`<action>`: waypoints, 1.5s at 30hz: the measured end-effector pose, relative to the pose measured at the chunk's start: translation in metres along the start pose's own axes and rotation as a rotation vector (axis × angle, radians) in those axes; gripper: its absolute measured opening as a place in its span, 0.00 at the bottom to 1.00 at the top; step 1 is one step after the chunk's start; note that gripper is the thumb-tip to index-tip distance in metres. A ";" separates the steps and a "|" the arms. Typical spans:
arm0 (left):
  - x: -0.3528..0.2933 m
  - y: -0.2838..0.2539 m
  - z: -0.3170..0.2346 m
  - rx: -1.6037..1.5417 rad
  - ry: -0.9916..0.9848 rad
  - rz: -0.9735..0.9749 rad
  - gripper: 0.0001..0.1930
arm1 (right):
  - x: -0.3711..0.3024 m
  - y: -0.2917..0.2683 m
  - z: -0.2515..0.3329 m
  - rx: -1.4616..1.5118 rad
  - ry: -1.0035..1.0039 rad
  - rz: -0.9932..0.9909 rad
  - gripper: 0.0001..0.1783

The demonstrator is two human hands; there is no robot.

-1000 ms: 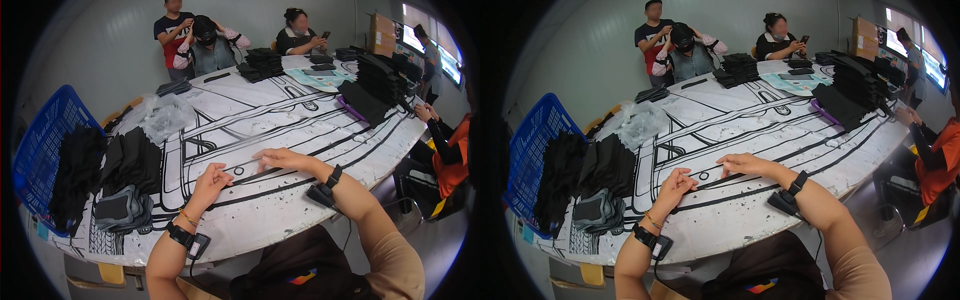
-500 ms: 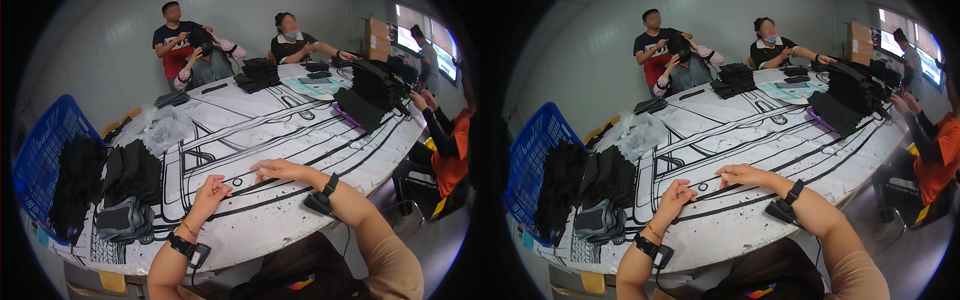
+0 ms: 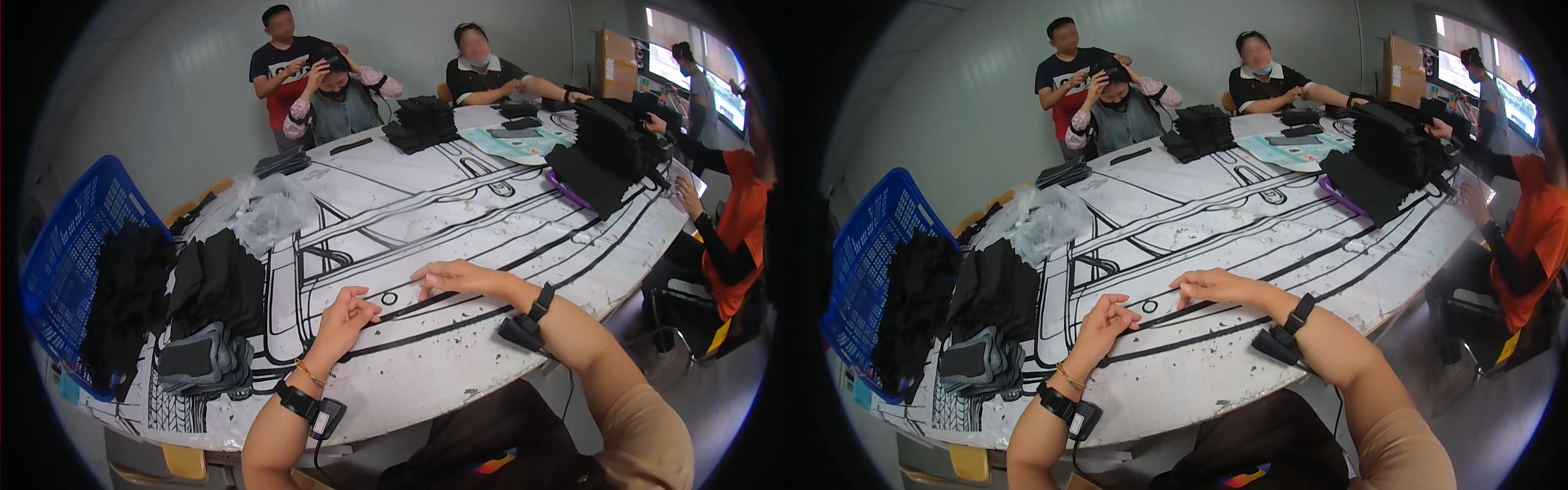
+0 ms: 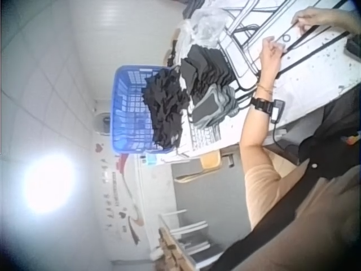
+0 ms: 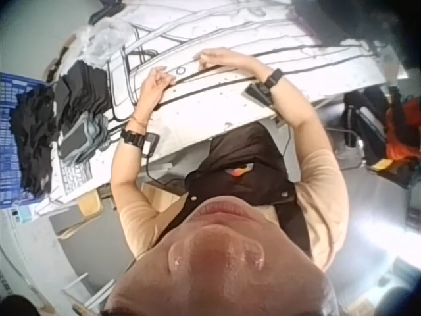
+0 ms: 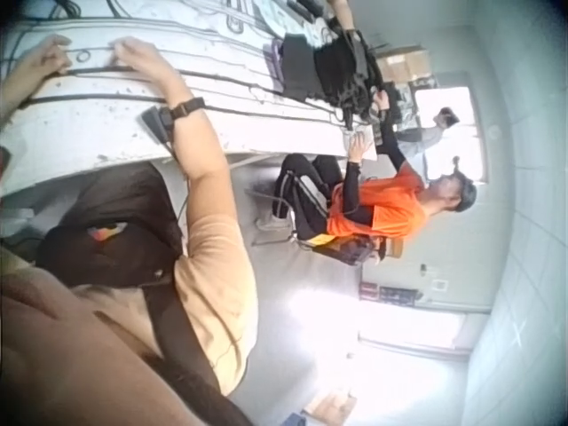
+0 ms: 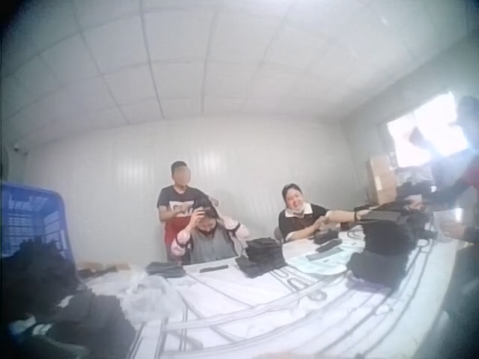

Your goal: Preparing and aligning material layers for shoe production at a manufacturing station.

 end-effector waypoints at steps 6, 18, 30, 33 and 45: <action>0.002 0.002 0.006 -0.032 -0.014 0.000 0.17 | 0.000 -0.002 -0.003 -0.044 -0.021 -0.009 0.30; 0.003 -0.001 0.011 -0.070 0.012 0.000 0.16 | -0.002 0.001 0.003 -0.002 -0.003 -0.008 0.31; 0.001 0.001 0.004 -0.105 -0.036 0.013 0.18 | -0.002 -0.001 0.002 -0.022 0.014 -0.026 0.31; 0.002 0.002 0.003 -0.101 -0.023 -0.003 0.16 | -0.001 -0.001 0.001 0.023 0.001 -0.039 0.30; -0.001 0.002 -0.001 -0.078 -0.047 0.015 0.18 | 0.007 -0.003 -0.017 -0.024 -0.009 0.037 0.35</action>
Point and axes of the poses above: each hand's wrist, its own x-axis towards the middle knuckle, its own y-axis out of the palm, z = x × y, the point moved 1 cm from there along x, towards the middle knuckle, and after that the axes turned 4 degrees about x, right-handed, at the moved point
